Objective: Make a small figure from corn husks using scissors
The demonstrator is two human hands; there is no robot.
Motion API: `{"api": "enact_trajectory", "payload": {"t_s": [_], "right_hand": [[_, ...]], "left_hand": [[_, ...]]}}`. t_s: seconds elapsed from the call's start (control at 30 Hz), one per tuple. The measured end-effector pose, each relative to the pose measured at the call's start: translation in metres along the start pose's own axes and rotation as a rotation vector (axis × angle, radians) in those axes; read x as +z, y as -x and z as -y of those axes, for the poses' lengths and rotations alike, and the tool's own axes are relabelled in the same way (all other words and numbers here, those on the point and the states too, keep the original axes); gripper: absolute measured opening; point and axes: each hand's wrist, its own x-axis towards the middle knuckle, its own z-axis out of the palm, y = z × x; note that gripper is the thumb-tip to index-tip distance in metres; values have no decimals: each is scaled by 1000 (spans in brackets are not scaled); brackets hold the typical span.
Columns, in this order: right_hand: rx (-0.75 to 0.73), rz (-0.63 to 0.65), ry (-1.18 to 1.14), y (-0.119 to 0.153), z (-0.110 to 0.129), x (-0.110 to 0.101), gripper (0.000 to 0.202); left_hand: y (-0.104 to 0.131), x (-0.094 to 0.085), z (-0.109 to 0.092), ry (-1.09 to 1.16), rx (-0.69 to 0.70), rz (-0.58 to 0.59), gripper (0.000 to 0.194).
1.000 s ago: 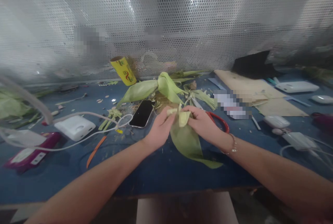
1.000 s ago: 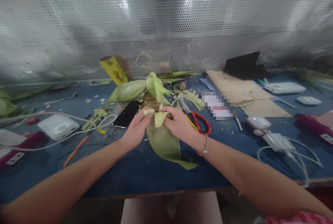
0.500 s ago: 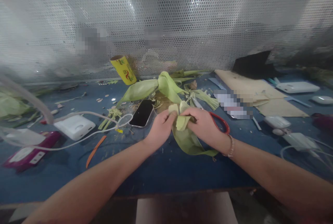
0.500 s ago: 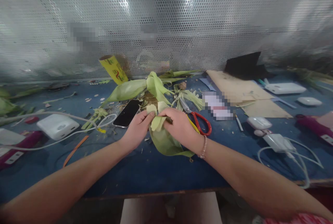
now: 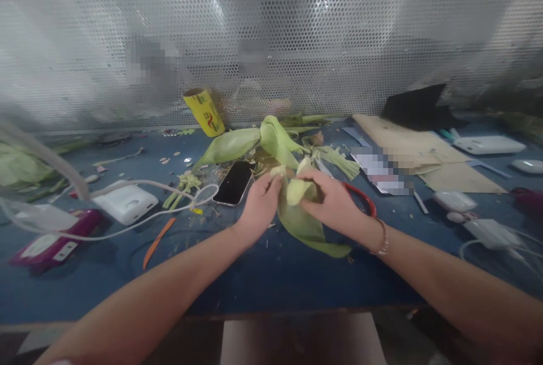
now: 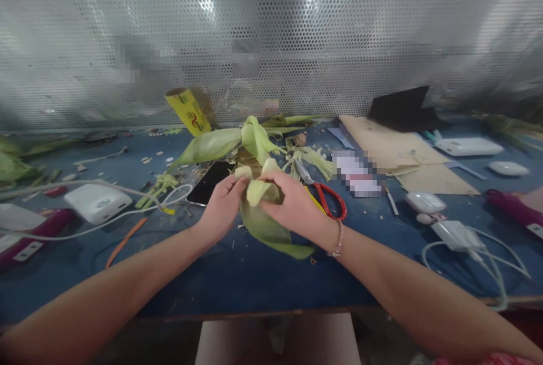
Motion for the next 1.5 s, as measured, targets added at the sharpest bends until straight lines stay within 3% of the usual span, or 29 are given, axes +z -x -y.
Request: {"api": "enact_trajectory", "payload": {"t_s": [0.13,0.23,0.33,0.4,0.5,0.63,0.73,0.83,0.93,1.03,1.13,1.3,1.5], "right_hand": [[273,107,-103,-5,2,0,14],[321,96,-180,-7,1,-2,5],[316,45,-231,-7,0,-3,5],[252,22,-210,-5,-2,-2,3],[53,-3,-97,0,-4,-2,17],[-176,41,5,5,-2,-4,27],[-29,28,-97,2,1,-3,22],[239,7,-371,-4,-3,0,17],[352,40,-531,-7,-11,2,25],[379,47,-501,-8,-14,2,24],[361,46,-478,-8,-13,2,21],[402,4,-419,-8,-10,3,14],[352,-105,-481,-6,-7,2,8]], "left_hand": [[1,0,-3,-35,23,7,23],[3,2,0,-78,24,89,24],[6,4,3,-37,-68,150,29],[8,7,5,64,-139,150,33],[8,10,7,211,-214,104,33],[6,9,10,268,-237,100,34],[4,7,12,263,-229,110,33],[1,7,10,337,-290,20,27],[-1,8,3,474,-386,-35,21],[0,7,-2,549,-409,-18,18],[1,6,-2,520,-339,33,23],[0,5,7,386,-209,-25,28],[-3,5,5,464,-314,-75,28]]}}
